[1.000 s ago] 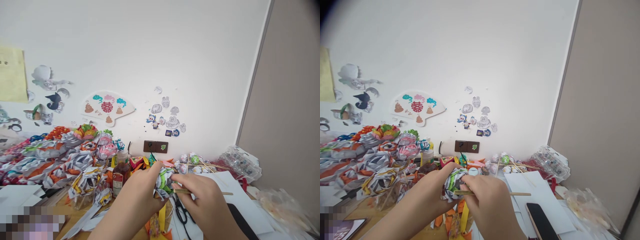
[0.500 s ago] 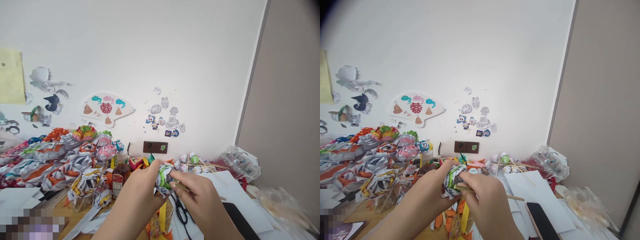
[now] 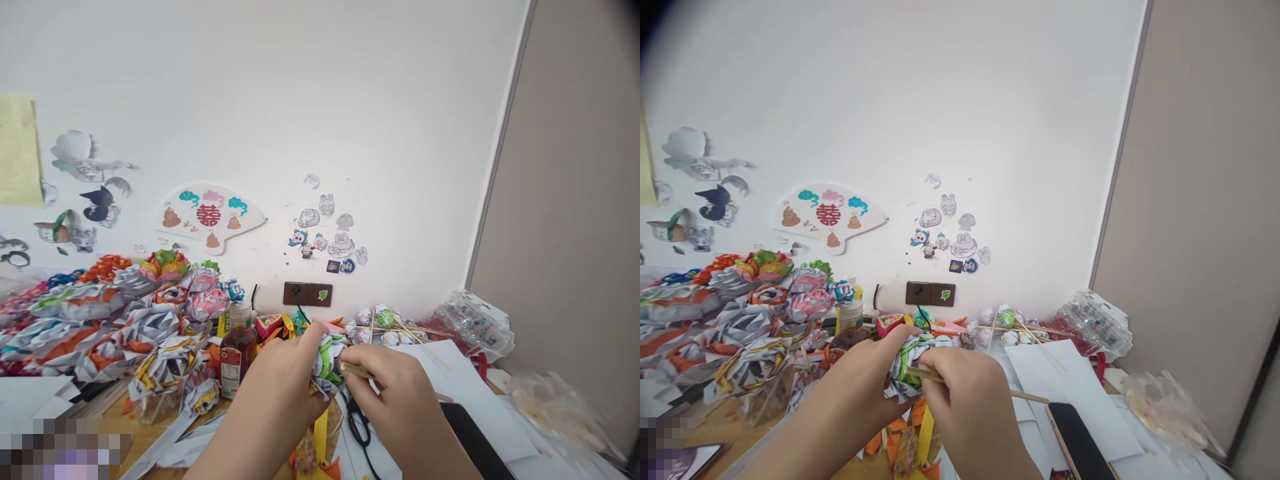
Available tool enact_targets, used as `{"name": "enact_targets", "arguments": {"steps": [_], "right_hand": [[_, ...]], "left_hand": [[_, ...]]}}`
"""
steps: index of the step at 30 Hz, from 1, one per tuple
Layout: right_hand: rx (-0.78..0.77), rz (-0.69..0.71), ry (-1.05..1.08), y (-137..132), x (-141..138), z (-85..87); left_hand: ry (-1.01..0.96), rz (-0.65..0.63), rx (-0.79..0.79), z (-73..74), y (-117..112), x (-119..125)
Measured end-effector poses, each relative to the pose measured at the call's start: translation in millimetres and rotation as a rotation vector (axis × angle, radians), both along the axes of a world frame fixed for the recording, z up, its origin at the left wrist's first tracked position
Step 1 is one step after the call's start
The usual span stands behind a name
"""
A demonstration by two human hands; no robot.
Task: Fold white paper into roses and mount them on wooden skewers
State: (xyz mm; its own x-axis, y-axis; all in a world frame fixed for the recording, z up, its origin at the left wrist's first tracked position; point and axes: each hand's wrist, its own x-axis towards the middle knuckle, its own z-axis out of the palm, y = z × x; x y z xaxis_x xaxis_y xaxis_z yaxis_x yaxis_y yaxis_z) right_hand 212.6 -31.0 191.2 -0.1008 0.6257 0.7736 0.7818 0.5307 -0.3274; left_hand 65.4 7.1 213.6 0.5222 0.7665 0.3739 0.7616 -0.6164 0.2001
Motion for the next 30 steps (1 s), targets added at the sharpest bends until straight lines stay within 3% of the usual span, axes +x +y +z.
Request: {"name": "enact_targets", "arguments": {"steps": [9,13,17,19,24,30], "right_hand": [[-0.163,-0.007,0.064,0,-3,2.8],[-0.195,0.027,0.214,-7,2,8.4],[-0.098,0.056,0.387,-20,12,16.7],[-0.092,0.114,0.434,-24,15,18.9],[-0.254,0.374,0.407,-15,14,14.5],[-0.267,0.651,0.564,-5,7,4.5]], "left_hand": [[-0.041,-0.044,0.029,-7.3,6,-1],[-0.321,-0.213,-0.002,-14.0,14,0],[-0.544,-0.320,0.091,-22.2,25,1],[-0.647,-0.366,0.118,-26.8,27,1],[-0.754,-0.446,0.170,-30.2,16,-2],[-0.783,-0.521,0.007,-26.1,-1,-3]]}}
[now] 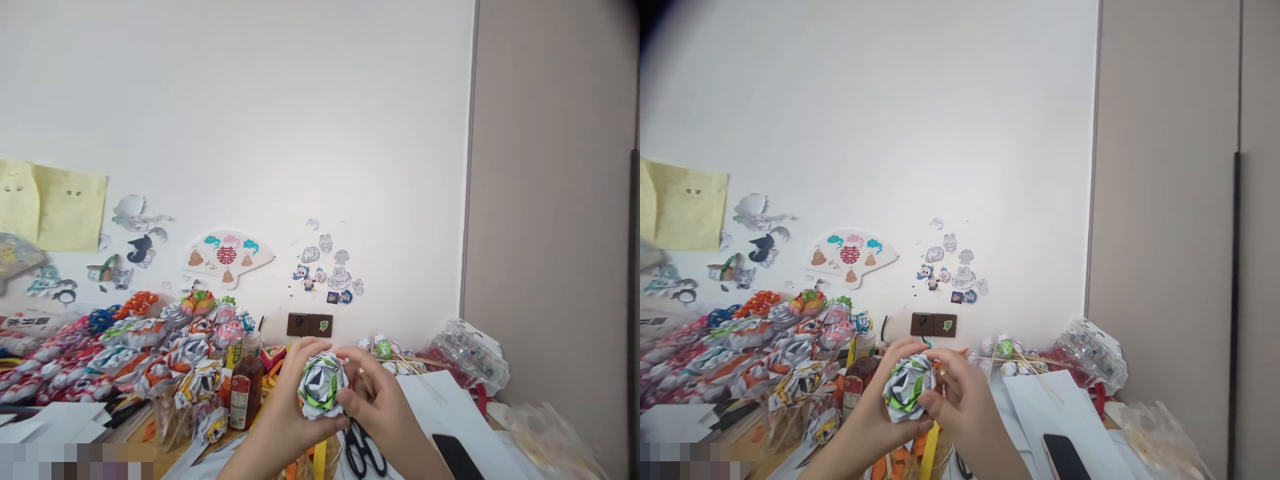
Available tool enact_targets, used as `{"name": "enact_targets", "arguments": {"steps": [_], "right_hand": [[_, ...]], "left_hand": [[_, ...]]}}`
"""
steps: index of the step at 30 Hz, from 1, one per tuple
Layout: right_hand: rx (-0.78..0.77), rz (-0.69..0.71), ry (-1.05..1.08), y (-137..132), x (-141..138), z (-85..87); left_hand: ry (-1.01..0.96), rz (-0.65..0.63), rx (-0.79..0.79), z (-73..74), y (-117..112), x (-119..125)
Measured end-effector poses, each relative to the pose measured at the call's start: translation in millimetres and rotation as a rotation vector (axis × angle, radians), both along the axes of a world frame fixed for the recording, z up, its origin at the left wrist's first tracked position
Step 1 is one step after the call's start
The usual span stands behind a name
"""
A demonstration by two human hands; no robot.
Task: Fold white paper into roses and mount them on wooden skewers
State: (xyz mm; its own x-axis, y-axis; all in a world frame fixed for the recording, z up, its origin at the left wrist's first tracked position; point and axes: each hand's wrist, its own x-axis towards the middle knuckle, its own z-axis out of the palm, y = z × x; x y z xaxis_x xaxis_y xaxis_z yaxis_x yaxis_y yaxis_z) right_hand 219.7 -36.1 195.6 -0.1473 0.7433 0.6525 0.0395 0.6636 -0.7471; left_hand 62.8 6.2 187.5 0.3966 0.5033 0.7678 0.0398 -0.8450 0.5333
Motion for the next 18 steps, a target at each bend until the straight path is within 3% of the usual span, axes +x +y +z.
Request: {"name": "enact_targets", "arguments": {"steps": [6,11,14,16,17,18], "right_hand": [[-0.027,0.027,0.005,4,16,-2.6],[-0.040,-0.078,-0.166,9,20,-2.2],[-0.087,-0.184,-0.252,9,21,-3.0],[-0.117,-0.239,-0.377,6,21,-3.0],[-0.131,-0.250,-0.456,4,19,-3.3],[-0.149,-0.245,-0.534,3,16,-4.0]], "left_hand": [[0.051,-0.058,0.003,-0.2,-3,1],[-0.033,0.072,-0.048,-1.2,-12,6],[-0.172,0.143,-0.255,-5.4,-14,-1],[-0.338,0.065,-0.507,-11.8,-9,-11],[-0.499,-0.035,-0.677,-16.0,-4,-17],[-0.571,-0.062,-0.744,-20.5,3,-23]]}}
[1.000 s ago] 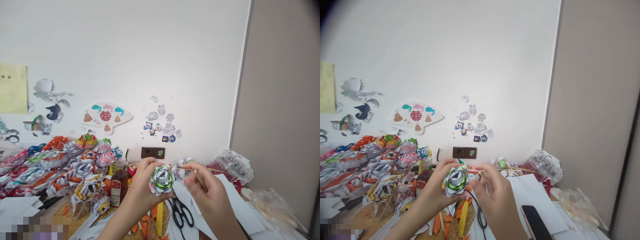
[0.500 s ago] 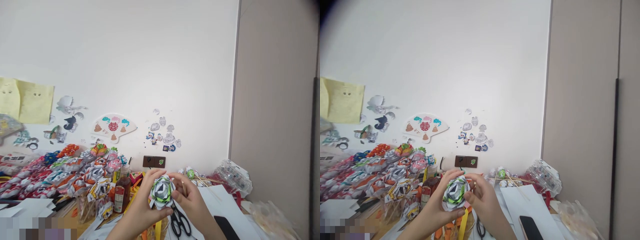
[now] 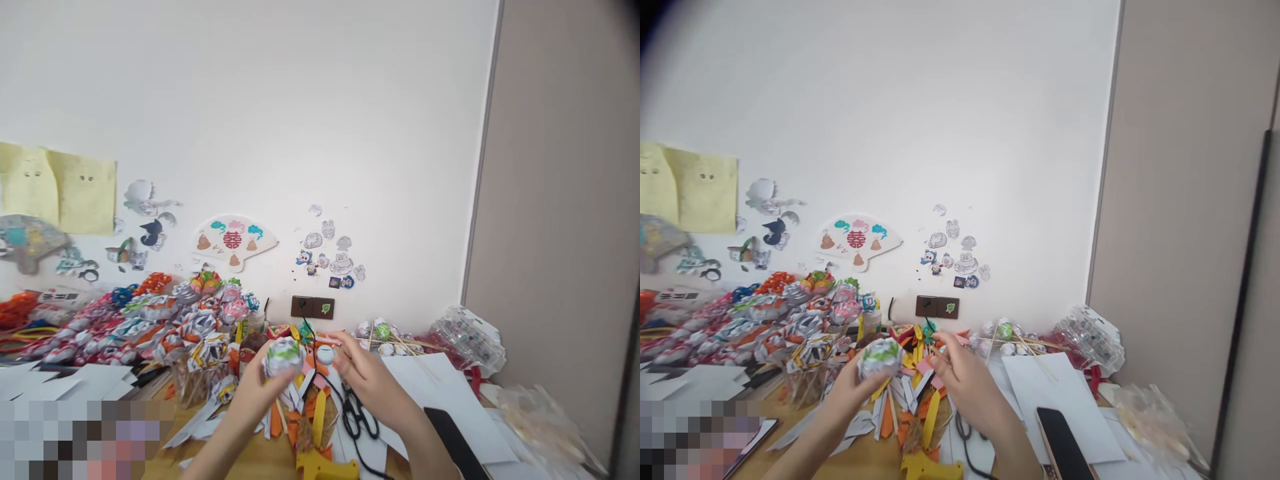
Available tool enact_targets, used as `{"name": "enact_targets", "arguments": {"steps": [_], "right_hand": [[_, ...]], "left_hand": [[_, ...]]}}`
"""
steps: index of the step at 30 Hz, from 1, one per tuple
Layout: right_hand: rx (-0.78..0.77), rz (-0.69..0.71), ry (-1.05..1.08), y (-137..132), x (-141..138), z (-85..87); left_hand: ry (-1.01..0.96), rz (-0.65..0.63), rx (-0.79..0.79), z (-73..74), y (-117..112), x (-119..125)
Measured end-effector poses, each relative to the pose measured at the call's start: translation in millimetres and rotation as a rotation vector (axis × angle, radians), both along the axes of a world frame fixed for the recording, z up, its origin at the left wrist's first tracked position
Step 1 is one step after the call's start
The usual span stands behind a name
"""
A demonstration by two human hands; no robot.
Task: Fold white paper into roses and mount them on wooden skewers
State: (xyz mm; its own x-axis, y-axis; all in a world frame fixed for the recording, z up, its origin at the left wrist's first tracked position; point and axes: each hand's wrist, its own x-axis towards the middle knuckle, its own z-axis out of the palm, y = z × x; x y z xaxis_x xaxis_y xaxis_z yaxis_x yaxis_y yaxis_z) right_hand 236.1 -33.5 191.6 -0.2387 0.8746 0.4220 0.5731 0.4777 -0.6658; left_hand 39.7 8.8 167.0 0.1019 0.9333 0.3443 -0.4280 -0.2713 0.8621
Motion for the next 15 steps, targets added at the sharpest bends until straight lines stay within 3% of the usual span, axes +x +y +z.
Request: {"name": "enact_targets", "arguments": {"steps": [3,5,9,15], "right_hand": [[-0.102,0.039,-0.230,-3,-18,-7.0],[-0.135,0.042,-0.363,-2,-34,-14.4],[-0.033,0.066,-0.387,2,-52,-21.9],[0.043,0.043,-0.244,1,-44,-12.5]], "left_hand": [[-0.130,-0.075,-0.104,-9.6,18,-16],[-0.216,-0.136,-0.144,-7.9,25,-24],[-0.378,-0.270,-0.146,14.7,24,-28],[-0.537,-0.441,-0.117,43.5,9,-9]]}}
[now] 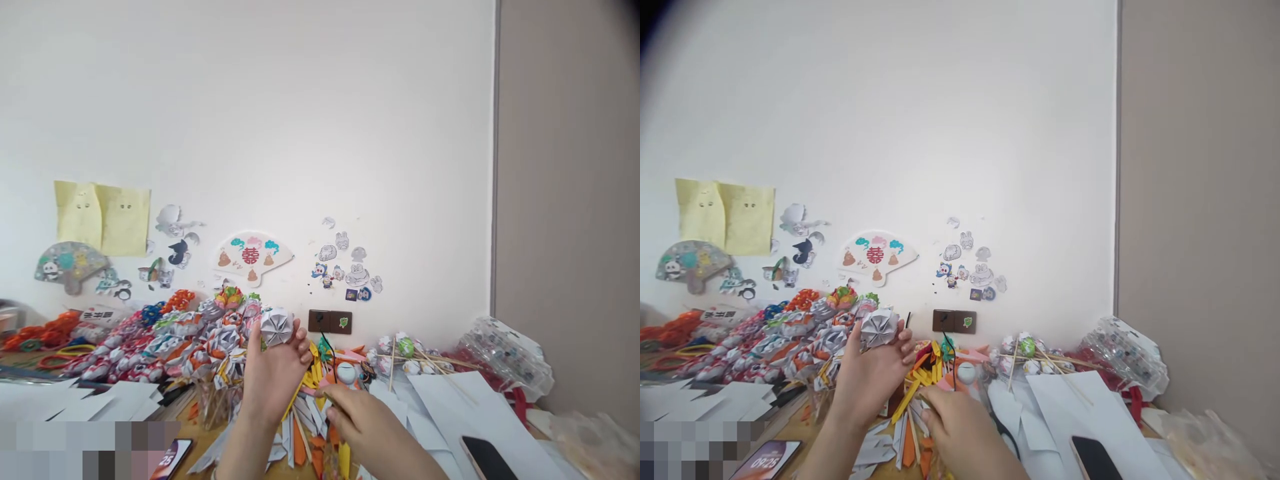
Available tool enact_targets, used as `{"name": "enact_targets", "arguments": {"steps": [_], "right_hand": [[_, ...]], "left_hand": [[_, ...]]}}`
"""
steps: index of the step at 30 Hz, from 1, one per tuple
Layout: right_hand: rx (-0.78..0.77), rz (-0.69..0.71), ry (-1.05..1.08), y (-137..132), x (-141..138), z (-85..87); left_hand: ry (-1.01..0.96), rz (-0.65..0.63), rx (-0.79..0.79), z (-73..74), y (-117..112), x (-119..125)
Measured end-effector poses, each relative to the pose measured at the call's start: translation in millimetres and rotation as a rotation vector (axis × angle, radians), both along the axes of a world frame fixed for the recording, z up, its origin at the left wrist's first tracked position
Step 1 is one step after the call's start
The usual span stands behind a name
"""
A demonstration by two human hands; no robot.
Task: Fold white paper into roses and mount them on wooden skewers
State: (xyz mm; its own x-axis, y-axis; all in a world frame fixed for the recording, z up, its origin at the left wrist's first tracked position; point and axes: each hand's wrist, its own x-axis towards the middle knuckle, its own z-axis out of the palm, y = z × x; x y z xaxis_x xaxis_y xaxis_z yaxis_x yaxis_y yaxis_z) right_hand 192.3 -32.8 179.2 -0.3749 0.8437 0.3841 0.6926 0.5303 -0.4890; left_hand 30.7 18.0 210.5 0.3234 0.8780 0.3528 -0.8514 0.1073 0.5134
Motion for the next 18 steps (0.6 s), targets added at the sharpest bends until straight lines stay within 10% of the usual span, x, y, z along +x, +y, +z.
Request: {"name": "enact_targets", "arguments": {"steps": [9,18], "right_hand": [[0.098,0.039,0.405,-2,12,0.0],[-0.300,0.312,1.084,-5,-7,0.9]], "left_hand": [[-0.054,-0.111,-0.028,4.5,-10,19],[0.088,0.103,0.041,7.7,1,-2]]}}
